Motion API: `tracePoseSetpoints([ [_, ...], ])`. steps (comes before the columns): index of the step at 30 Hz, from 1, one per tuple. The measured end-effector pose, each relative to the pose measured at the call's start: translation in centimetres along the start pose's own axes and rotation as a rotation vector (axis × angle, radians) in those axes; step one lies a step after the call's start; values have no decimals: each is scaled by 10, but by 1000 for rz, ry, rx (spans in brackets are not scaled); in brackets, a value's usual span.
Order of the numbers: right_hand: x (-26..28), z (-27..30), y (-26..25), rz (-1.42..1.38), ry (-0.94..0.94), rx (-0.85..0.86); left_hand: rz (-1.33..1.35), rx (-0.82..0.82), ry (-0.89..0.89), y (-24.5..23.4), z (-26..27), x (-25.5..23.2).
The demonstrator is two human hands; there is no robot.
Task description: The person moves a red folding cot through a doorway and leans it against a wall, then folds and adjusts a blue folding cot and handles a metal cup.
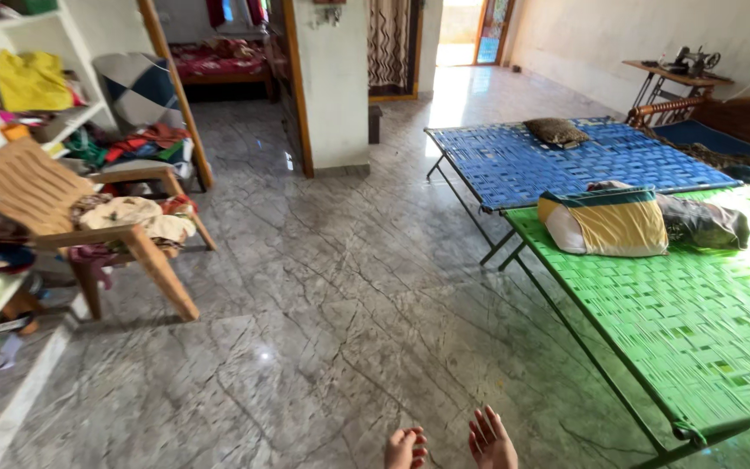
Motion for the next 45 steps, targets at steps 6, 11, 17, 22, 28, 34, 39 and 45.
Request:
tracePoseSetpoints([
  [6,103,-89,162,35,-147,139,169,27,3,84,-78,-174],
  [11,210,-165,260,10,-319,168,170,107,172,176,-179,-302],
  [17,308,-261,350,-184,-287,173,227,200,100,300,-286,-384],
  [22,393,-364,475,-250,-262,138,214,229,73,395,-397,-472],
  [28,476,-447,661,-67,-219,300,270,159,123,464,-510,-603],
  [34,514,-542,849,39,-144,339,404,8,-93,468,-653,-721],
  [39,554,-640,1016,77,-128,382,489,-111,-77,486,-792,-834],
  [45,624,-732,1209,169,-175,366,506,83,312,558,-933,-1047],
])
Point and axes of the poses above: each hand's wrist, its own z-axis away from the middle knuckle, its own y-axis out of the palm, x = y × z, the point moved 8 cm from there along -z, towards the middle knuckle, and after that the axes turned 14 degrees about -x, right-handed, at the moved point
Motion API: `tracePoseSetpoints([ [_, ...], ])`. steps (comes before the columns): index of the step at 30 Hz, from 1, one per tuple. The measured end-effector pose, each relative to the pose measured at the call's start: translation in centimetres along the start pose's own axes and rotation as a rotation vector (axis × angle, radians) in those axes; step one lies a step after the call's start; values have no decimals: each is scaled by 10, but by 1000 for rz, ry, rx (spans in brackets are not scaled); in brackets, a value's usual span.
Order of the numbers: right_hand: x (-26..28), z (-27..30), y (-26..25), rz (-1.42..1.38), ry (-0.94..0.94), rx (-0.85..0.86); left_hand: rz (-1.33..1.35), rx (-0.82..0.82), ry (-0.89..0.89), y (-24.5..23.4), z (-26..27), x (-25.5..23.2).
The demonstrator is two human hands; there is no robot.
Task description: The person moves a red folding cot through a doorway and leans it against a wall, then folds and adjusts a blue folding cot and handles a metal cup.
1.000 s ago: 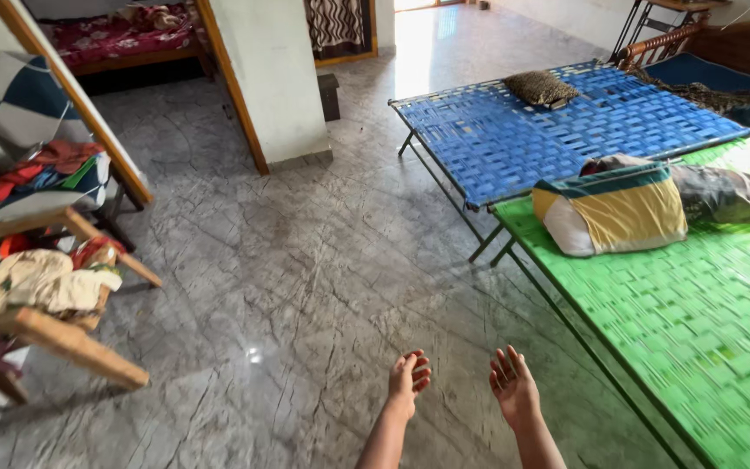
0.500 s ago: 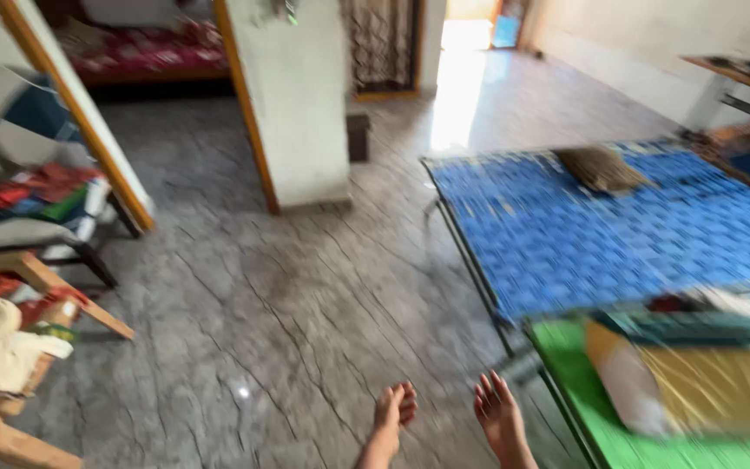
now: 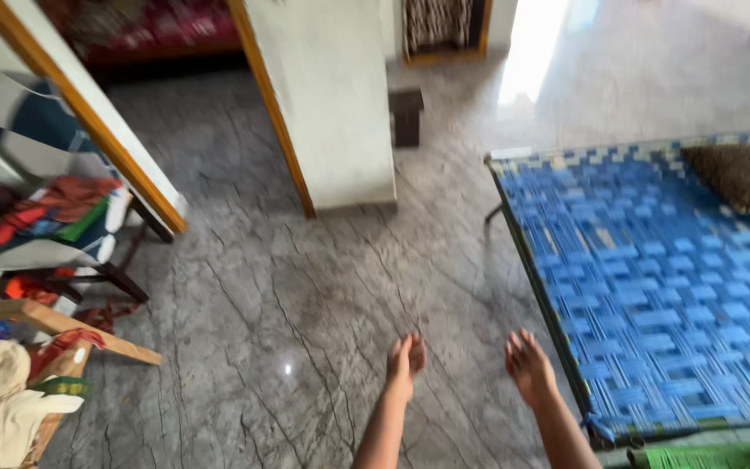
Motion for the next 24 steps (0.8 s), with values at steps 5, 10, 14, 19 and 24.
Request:
tracePoseSetpoints([
  [5,51,-135,75,-25,-60,20,20,7,-114,96,-136,-16],
  [10,100,-293,152,-102,2,-66,32,20,-174,186,-300,-33],
  [14,163,-415,235,-143,0,-88,-31,-80,-281,248,-422,-49],
  [19,219,-562,358,-122,-28,-13,19,-2,-62,326,-569,-134],
  [24,249,-708,465,-101,11,39,180,-40,-94,372,-728,-168],
])
Point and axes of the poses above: each hand's wrist, its own z-axis away from the middle knuckle, its own y-axis out of the palm, x = y × z, the point moved 8 cm from there along -z, towards the middle knuckle, and after that the axes turned 14 degrees about -x, right-handed, at the moved point
